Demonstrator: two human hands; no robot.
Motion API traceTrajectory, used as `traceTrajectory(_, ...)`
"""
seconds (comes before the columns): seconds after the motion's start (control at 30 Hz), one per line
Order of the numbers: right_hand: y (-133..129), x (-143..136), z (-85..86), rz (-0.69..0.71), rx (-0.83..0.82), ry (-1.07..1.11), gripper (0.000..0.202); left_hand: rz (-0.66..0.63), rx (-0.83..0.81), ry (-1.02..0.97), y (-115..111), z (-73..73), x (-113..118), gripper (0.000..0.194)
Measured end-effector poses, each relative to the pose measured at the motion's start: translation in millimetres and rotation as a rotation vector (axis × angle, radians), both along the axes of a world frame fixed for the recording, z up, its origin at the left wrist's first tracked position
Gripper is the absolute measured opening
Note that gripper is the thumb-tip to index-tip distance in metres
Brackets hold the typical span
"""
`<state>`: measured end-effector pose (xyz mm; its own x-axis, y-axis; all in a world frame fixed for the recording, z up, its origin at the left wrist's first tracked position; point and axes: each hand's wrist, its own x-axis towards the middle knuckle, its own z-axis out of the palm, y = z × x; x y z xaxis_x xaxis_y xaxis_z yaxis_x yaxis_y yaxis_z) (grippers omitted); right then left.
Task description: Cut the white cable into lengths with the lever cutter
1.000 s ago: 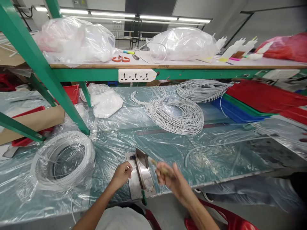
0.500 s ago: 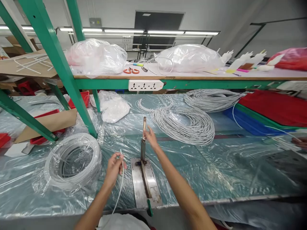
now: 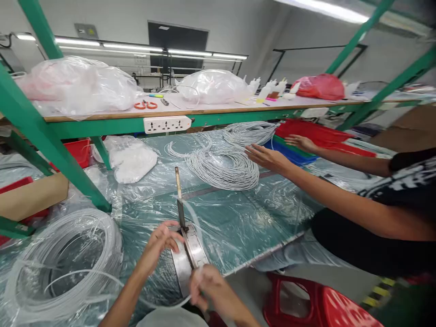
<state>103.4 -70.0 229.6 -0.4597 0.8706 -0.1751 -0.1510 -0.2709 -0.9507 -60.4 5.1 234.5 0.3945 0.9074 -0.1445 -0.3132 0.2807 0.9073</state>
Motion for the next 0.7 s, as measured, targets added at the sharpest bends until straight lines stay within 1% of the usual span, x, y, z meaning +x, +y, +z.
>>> traceTrajectory(0.07, 12, 43, 16.3, -0.329, 0.007, 0.004, 0.056, -0.41, 0.001, 0.11, -17, -14.7, 2, 0.051)
traceTrajectory(0.1, 20, 67, 22.5, -0.465, 0.009, -0.009, 0.055, -0.589, 0.003, 0.166, -25, -23.1, -1, 0.05)
traceTrajectory(0.13, 29, 91, 26.8, -0.572, 0.009, -0.026, 0.054, -0.736, 0.0, 0.226, -32, -31.8, -5, 0.048)
traceTrajectory(0.17, 39, 115, 28.7, -0.65, 0.004, -0.041, 0.054, -0.841, -0.004, 0.29, -38, -40.5, -12, 0.046)
traceTrajectory(0.2, 48, 140, 28.3, -0.702, -0.006, -0.058, 0.053, -0.892, -0.01, 0.36, -42, -48.9, -21, 0.045)
traceTrajectory(0.23, 57, 163, 25.9, -0.745, -0.023, -0.078, 0.052, -0.889, -0.013, 0.429, -44, -56.8, -33, 0.044)
traceTrajectory(0.27, 65, 186, 21.9, -0.784, -0.046, -0.094, 0.051, -0.838, -0.007, 0.503, -44, -63.9, -46, 0.044)
traceTrajectory(0.37, 78, 248, 8.3, -0.919, -0.124, -0.1, 0.047, -0.562, 0.048, 0.731, -36, -79.6, -93, 0.045)
traceTrajectory(0.47, 78, 298, 2.9, -1.054, -0.171, -0.079, 0.046, -0.309, 0.089, 0.956, -26, -84.9, -144, 0.051)
traceTrajectory(0.53, 75, 323, 3.7, -1.09, -0.204, -0.109, 0.046, -0.219, 0.055, 1.024, -25, -82.1, -173, 0.053)
traceTrajectory(0.57, 74, 331, 4.4, -1.095, -0.22, -0.143, 0.046, -0.205, 0.026, 1.025, -27, -78.9, -185, 0.052)
traceTrajectory(0.63, 72, 343, 4.9, -1.117, -0.23, -0.221, 0.047, -0.218, -0.043, 0.98, -34, -68.9, -202, 0.048)
traceTrajectory(0.7, 69, 348, 4.6, -1.188, -0.18, -0.344, 0.044, -0.247, -0.098, 0.913, -45, -54.5, -209, 0.043)
